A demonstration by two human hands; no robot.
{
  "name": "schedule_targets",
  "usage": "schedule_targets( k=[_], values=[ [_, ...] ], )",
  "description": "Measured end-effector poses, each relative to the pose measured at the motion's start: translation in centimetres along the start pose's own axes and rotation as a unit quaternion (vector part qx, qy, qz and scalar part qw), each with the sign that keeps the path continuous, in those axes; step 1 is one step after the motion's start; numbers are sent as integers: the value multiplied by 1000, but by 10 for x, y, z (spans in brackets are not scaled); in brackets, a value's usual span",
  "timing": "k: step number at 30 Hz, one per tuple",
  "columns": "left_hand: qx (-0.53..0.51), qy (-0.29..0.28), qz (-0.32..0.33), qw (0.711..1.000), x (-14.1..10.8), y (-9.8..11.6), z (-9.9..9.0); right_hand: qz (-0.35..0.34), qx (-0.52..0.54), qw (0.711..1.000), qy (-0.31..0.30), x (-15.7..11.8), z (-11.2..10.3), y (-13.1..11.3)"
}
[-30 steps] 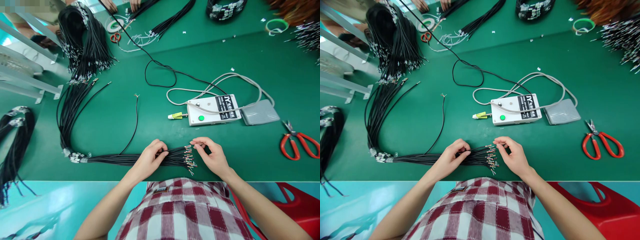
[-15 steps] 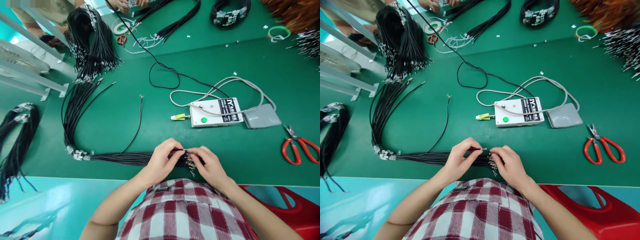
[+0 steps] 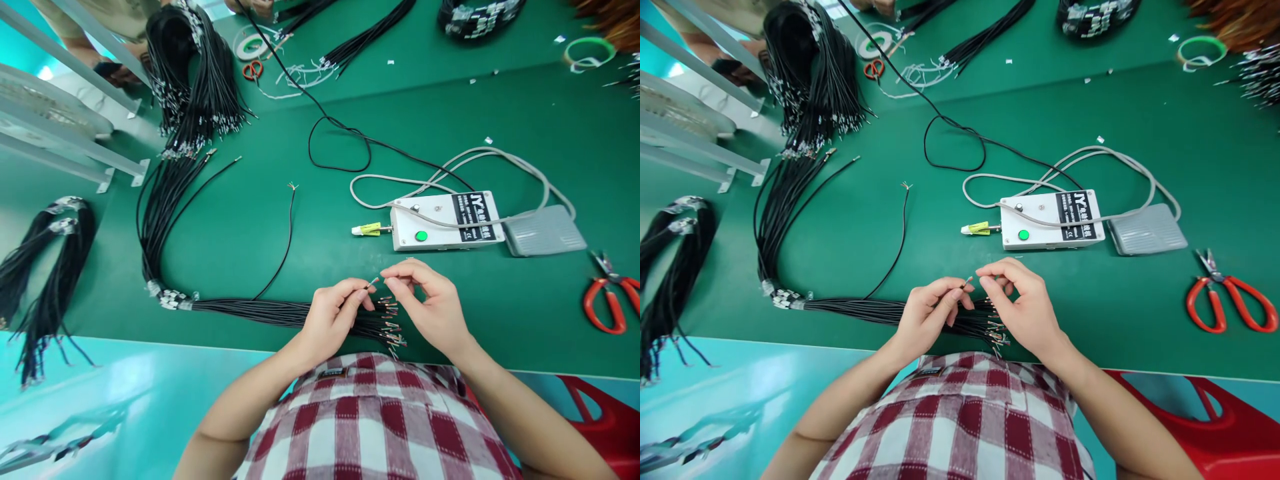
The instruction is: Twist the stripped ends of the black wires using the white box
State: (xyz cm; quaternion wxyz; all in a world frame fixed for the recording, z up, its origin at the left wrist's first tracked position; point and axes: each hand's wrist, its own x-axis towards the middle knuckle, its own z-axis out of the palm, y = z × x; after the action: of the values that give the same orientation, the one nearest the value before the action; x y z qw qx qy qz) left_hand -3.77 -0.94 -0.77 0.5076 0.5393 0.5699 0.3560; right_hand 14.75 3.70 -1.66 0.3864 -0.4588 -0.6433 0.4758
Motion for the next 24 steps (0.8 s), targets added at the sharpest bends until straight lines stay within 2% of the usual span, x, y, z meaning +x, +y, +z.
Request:
schedule_targets(
  k=[2, 5, 10, 14, 19, 24],
  values=[
    [3, 5, 14, 1000, 0, 1, 1, 53, 64, 996, -9, 2, 4, -2],
    [-7, 24, 40, 999, 2, 1, 4, 129, 176, 975, -41, 4, 6, -1],
    [-13, 52, 58, 997, 4, 2, 9, 168, 305, 936, -58, 6, 9, 5],
    [-26, 53, 51, 997, 4, 2, 9, 181, 338, 921, -67, 5, 13, 7],
    [-88, 36, 3, 995, 1, -1, 8, 195, 375, 903, -69, -3, 23, 9],
    [-120, 32, -4, 992, 2, -2, 8, 199, 379, 900, -80, -6, 27, 12]
  ],
)
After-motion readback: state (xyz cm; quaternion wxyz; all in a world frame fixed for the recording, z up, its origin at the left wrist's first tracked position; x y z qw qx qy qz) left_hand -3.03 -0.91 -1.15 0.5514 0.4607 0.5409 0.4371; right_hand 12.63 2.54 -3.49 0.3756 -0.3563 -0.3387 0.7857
